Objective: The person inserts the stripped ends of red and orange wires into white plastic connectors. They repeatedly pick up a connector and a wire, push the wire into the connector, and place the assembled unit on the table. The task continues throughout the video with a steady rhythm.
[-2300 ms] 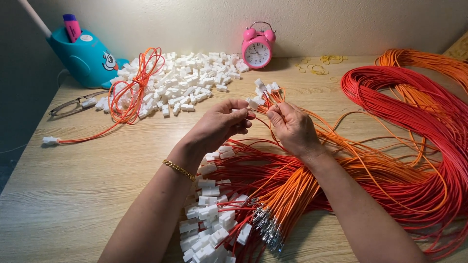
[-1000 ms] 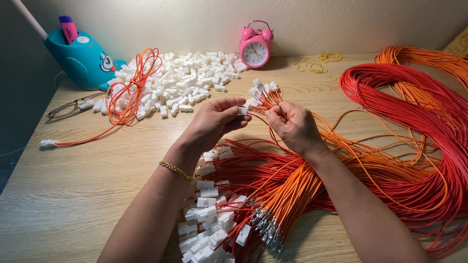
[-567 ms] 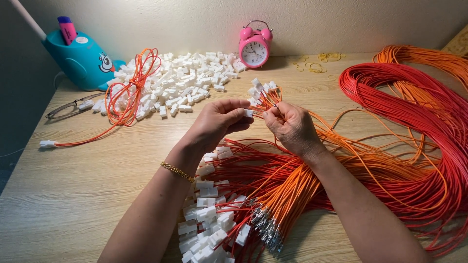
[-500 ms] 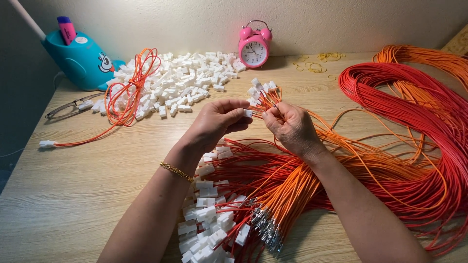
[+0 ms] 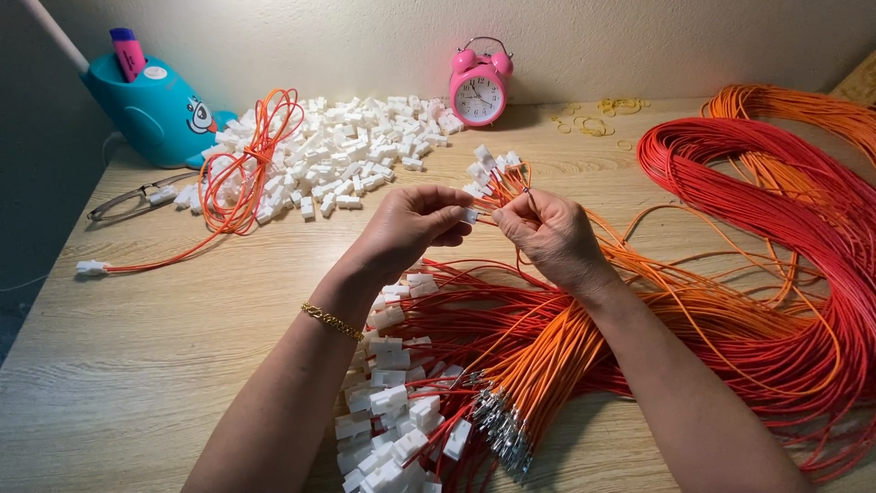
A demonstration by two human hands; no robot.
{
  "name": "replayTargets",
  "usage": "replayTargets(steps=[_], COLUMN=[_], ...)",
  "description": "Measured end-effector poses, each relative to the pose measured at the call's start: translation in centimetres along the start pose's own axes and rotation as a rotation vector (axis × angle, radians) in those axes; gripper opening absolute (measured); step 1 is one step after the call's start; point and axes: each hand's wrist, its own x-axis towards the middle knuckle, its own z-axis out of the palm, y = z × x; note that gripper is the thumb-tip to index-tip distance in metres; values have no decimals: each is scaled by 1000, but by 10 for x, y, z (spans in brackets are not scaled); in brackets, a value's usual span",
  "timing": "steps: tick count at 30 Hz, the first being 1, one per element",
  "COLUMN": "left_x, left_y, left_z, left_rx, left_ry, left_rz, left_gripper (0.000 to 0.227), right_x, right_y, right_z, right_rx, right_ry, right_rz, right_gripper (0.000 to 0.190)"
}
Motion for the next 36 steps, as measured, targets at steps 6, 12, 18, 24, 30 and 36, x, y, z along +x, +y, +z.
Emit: replayTargets(steps=[6, 12, 18, 24, 30, 36], left_x=[-1, -7, -7, -1, -2, 0], left_y=[5, 12, 12, 5, 7, -1], left_z=[3, 7, 6, 4, 7, 5], left_rx=[57, 44, 9, -9, -20, -120], left_ry=[25, 31, 12, 17, 26, 16], left_rz=[11, 3, -5, 4, 7, -29], left_gripper=[22, 21, 21, 24, 24, 26], right_x=[0, 4, 3, 2, 1, 2], right_y=[-7, 5, -1, 0, 1, 8], right_z=[-3, -1, -3, -2, -3, -2], right_rx=[0, 47, 75, 94, 32, 36], right_ry=[-29, -42, -66, -52, -24, -14], right_rz=[47, 64, 81, 106, 125, 95], right_gripper=[5, 4, 5, 4, 6, 11])
